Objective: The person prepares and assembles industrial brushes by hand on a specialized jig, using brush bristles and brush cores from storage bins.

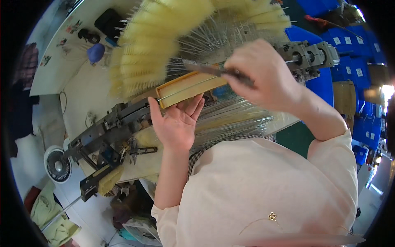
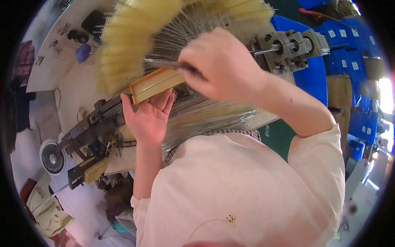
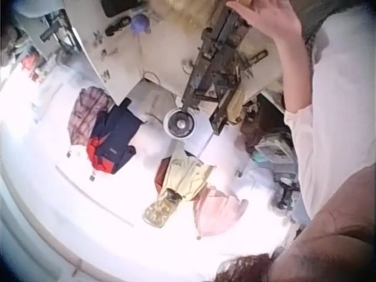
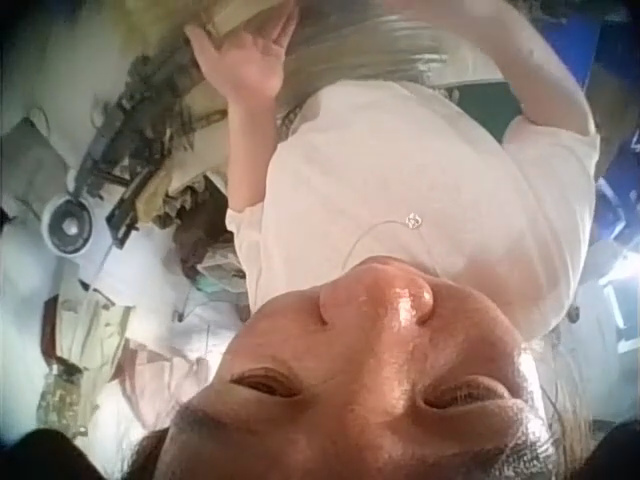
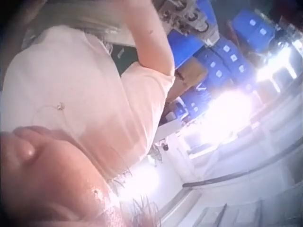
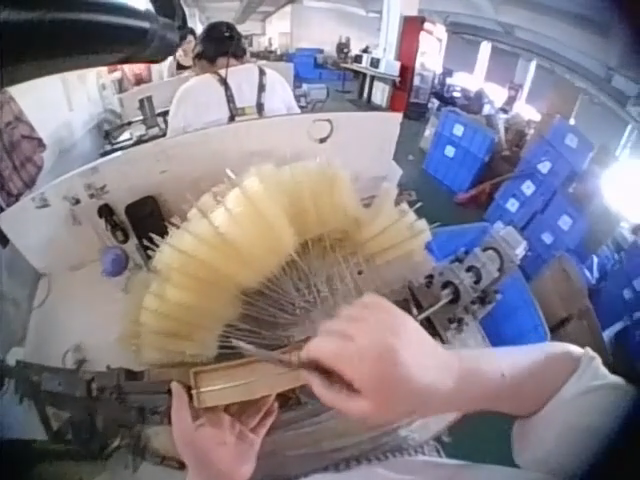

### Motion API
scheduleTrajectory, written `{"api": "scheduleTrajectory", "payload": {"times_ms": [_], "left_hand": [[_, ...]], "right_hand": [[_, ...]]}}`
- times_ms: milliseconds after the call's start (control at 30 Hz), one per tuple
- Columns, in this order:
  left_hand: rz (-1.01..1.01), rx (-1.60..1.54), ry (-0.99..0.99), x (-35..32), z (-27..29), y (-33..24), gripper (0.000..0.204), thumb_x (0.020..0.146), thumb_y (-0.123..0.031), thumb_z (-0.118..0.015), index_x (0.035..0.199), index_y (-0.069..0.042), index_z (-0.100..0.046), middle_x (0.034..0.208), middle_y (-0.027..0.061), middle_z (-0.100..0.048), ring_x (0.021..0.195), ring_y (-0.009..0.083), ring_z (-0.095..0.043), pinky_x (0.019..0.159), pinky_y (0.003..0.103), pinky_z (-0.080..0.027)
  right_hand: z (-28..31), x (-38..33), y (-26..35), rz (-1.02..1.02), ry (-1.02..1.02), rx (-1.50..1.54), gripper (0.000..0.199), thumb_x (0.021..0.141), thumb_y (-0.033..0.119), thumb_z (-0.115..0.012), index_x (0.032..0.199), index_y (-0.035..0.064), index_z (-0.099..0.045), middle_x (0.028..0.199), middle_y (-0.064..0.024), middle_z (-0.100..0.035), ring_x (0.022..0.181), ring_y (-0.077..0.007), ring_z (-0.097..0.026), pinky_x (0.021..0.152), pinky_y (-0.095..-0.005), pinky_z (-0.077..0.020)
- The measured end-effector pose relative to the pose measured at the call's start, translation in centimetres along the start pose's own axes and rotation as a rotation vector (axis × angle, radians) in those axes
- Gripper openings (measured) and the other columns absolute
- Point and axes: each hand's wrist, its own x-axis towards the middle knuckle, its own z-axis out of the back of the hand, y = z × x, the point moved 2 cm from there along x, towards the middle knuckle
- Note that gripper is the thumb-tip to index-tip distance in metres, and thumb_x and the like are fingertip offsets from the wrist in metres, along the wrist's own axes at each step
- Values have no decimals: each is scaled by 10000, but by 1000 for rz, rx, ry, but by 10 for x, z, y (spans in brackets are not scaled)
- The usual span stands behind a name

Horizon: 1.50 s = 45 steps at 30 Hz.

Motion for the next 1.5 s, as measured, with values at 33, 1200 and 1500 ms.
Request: {"api": "scheduleTrajectory", "payload": {"times_ms": [33, 1200, 1500], "left_hand": [[-10, -18, 14, 0, 1, 0, 747, 841, -640, -339, 1273, -34, -396, 1228, 142, -502, 1098, 293, -524, 1016, 419, -318], [11, 974, -45, -5, 24, 20, 487, 937, -444, -352, 1273, -95, -399, 1285, 45, -467, 1146, 144, -462, 762, 258, -340], [-519, 106, -801, -159, 202, -59, 323, 931, -278, -403, 1157, -83, -525, 1152, 34, -540, 1054, 163, -466, 858, 304, -344]], "right_hand": [[5, -7, 8, -64, 108, -18, 149, 732, 153, -599, 874, 104, -604, 649, -11, -545, 625, -211, -527, 614, -350, -389], [-7, -86, 12, -732, -91, 978, 330, 893, 18, -421, 1221, -1, -392, 900, -82, -592, 743, -113, -533, 690, -249, -446], [-64, -167, -31, -860, 212, 346, 302, 766, 86, -566, 1063, 61, -514, 893, -121, -594, 817, -248, -568, 729, -351, -460]]}}
